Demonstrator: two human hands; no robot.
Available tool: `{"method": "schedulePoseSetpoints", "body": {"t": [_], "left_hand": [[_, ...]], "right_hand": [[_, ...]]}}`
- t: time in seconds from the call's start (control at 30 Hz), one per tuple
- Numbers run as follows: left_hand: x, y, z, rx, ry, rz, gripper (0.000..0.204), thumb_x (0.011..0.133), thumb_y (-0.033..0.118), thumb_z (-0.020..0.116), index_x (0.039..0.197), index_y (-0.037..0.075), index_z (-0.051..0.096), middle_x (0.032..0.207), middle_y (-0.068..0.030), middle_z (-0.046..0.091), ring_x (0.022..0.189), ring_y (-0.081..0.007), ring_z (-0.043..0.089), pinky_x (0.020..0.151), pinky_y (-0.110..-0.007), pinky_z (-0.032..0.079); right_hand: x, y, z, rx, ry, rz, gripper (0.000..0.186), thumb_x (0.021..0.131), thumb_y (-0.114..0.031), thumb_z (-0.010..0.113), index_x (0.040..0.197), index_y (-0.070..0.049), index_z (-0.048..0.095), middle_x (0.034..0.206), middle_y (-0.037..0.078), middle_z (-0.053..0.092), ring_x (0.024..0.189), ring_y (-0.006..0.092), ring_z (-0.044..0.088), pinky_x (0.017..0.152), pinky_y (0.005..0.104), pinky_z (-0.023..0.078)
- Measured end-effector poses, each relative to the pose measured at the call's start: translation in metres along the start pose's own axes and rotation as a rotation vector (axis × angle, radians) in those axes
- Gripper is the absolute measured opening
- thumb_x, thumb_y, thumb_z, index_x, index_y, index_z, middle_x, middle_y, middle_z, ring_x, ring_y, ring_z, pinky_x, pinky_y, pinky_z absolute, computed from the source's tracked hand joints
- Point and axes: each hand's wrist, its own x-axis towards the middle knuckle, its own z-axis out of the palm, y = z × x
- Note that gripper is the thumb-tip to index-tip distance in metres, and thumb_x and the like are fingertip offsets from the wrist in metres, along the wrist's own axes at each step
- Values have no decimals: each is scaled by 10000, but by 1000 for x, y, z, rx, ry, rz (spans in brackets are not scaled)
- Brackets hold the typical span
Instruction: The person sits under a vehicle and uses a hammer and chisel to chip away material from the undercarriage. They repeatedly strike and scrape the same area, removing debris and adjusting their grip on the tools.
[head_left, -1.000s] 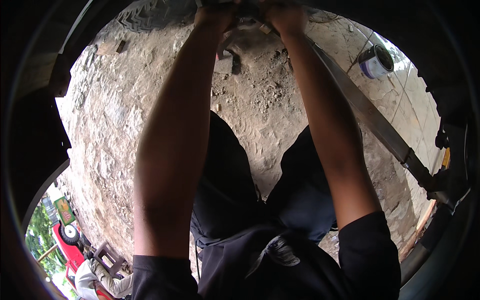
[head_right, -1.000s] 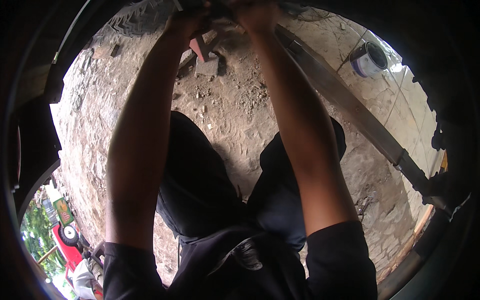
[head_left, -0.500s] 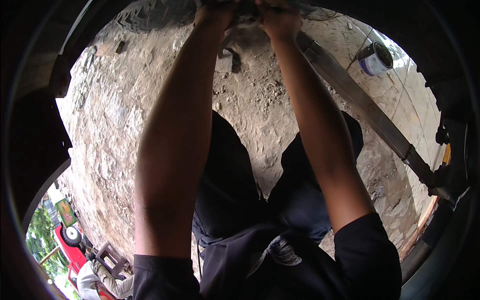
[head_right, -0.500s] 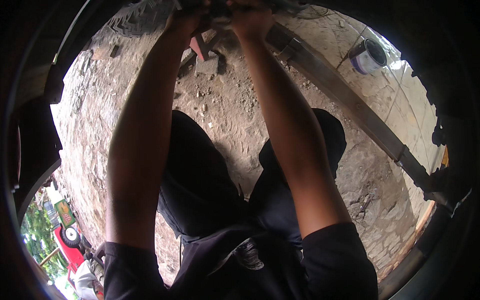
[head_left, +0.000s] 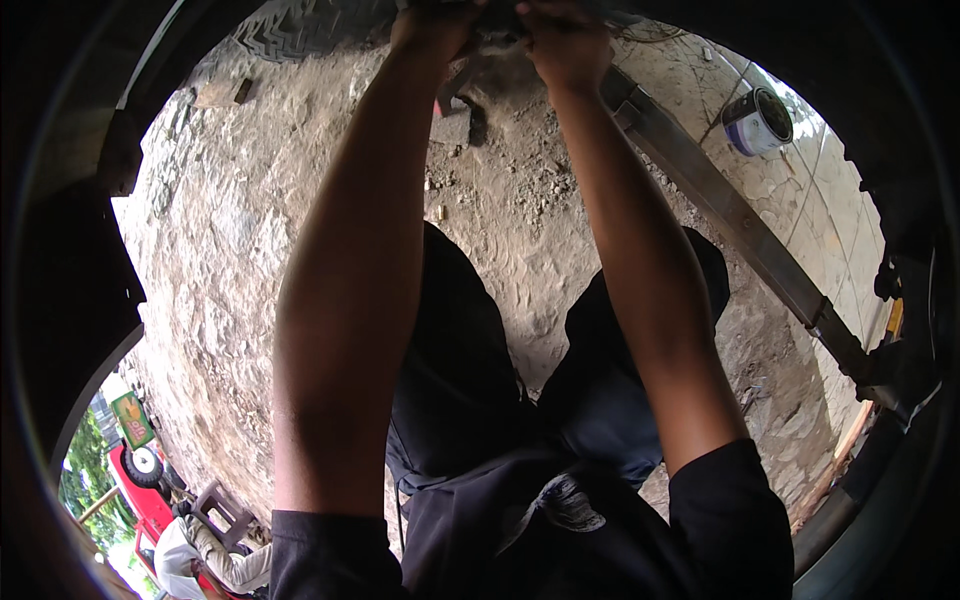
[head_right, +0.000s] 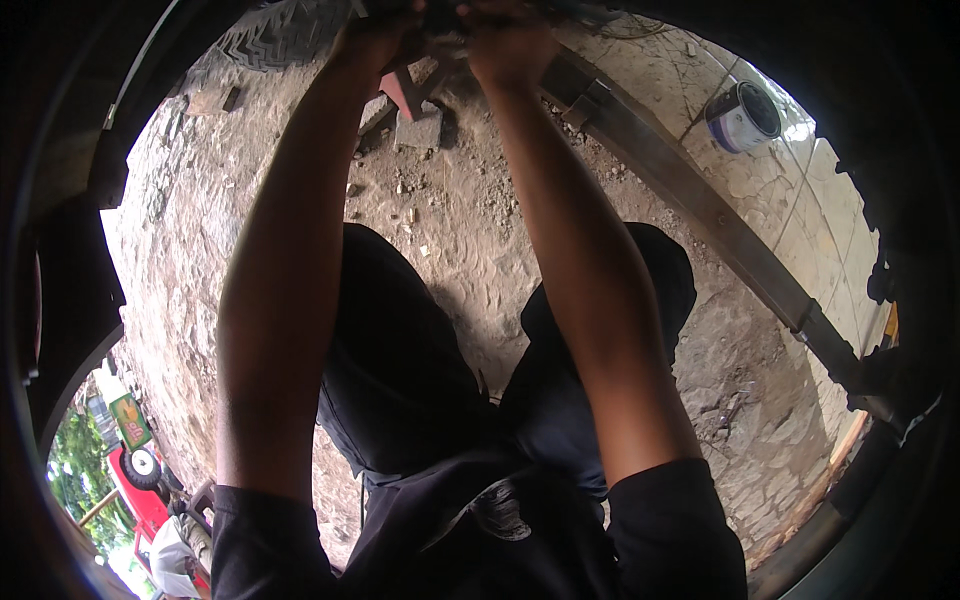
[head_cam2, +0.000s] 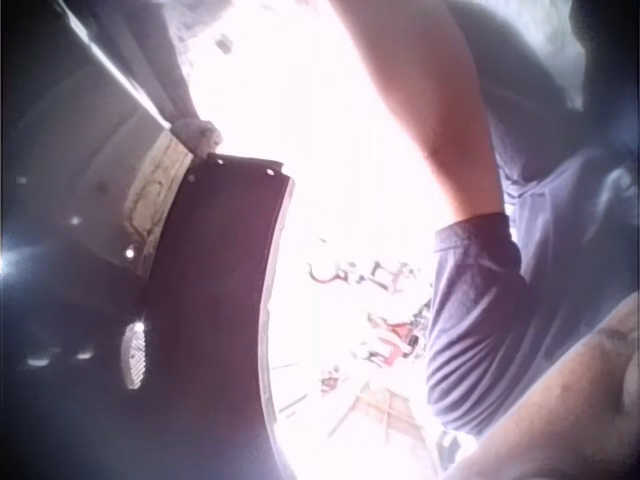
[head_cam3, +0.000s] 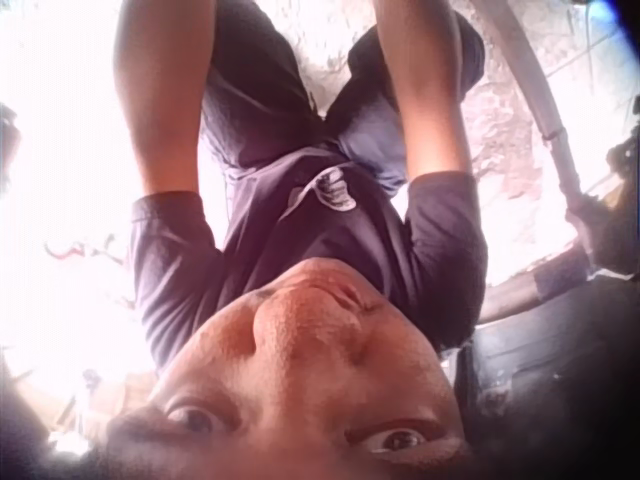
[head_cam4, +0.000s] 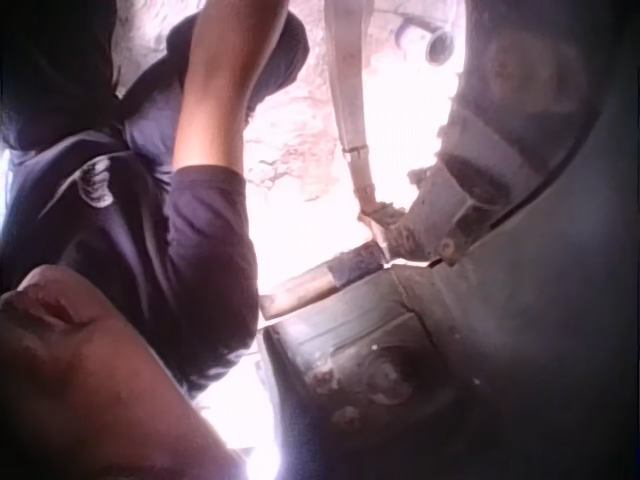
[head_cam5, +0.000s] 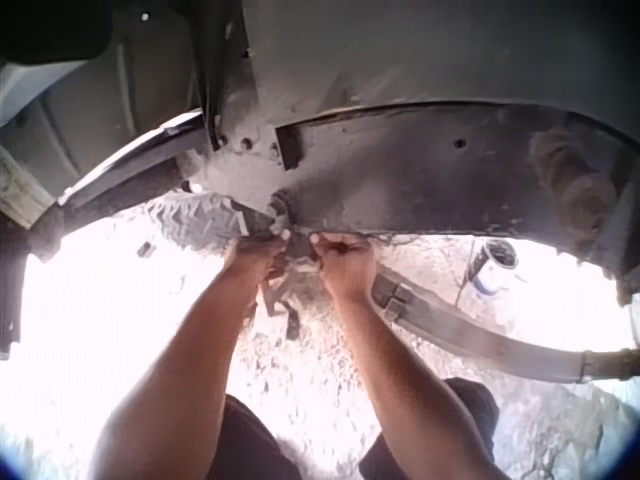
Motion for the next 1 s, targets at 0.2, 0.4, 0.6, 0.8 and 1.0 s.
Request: {"method": "schedulePoseSetpoints", "body": {"t": [0.2, 0.4, 0.6, 0.8, 1.0], "left_hand": [[18, -12, -6, -15, -38, 42, 268, 888, 267, 837, 930, 21, 740, 730, -48, 644, 542, -159, 550, 468, -320, 433], [15, -8, 3, -69, -47, 28, 305, 885, 270, 840, 950, -8, 731, 748, -67, 661, 519, -172, 551, 454, -308, 440], [-2, 0, 0, -13, -11, 53, 330, 884, 287, 839, 936, -22, 735, 769, -83, 683, 546, -186, 587, 496, -324, 515], [16, -14, -15, -9, -57, 13, 345, 884, 309, 838, 946, -17, 742, 773, -77, 679, 597, -182, 615, 537, -332, 554], [5, -7, -2, 54, 18, 47, 331, 886, 306, 835, 911, -7, 734, 772, -78, 680, 605, -187, 635, 544, -335, 579]], "right_hand": [[7, 7, 4, 158, 0, 6, 124, 868, -85, 778, 768, -21, 741, 656, 69, 701, 504, 160, 630, 449, 321, 484], [33, 18, 4, 156, 95, 163, 116, 886, -104, 784, 816, -22, 740, 621, 61, 668, 510, 159, 623, 473, 310, 498], [22, 20, 4, -238, 125, -3, 99, 909, 0, 657, 842, 26, 725, 706, 115, 714, 613, 203, 705, 515, 340, 534], [-14, 10, 16, 396, 11, 210, 107, 923, 48, 632, 849, -4, 689, 686, 77, 661, 542, 174, 615, 450, 328, 480], [30, 46, 9, 1469, -154, 579, 150, 852, 107, 672, 859, -43, 668, 769, 129, 669, 582, 239, 631, 465, 344, 489]]}}
